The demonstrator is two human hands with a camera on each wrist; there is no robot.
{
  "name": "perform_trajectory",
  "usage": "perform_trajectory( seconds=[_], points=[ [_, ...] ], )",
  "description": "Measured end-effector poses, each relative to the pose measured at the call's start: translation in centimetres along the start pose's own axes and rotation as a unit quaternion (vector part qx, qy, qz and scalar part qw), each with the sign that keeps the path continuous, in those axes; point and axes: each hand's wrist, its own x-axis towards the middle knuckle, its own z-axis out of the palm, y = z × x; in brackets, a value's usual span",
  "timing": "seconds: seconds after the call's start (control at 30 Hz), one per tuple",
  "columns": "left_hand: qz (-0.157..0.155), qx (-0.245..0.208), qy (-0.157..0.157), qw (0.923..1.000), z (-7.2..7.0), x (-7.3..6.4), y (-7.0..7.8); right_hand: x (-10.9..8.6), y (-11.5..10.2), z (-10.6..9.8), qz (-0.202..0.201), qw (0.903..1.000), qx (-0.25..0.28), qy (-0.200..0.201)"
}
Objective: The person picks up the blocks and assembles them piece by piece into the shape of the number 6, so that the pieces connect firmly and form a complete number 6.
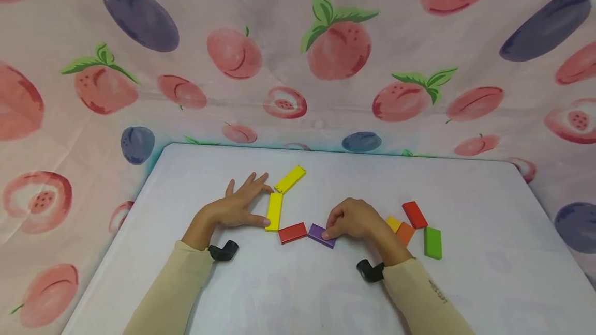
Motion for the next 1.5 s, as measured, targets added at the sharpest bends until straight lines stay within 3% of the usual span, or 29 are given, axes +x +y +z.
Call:
perform_trajectory(
  seconds=[0.57,1.5],
  points=[
    [0.002,-0.008,-0.002,1.0,-0.03,-0.03,0.06,0.16,0.01,-0.12,0.014,0.9993,0.035,-0.001],
    [0.004,-0.005,0.0,1.0,-0.07,0.0,0.05,0.4,0.12,0.01,0.017,0.9993,0.032,0.002]
  ],
)
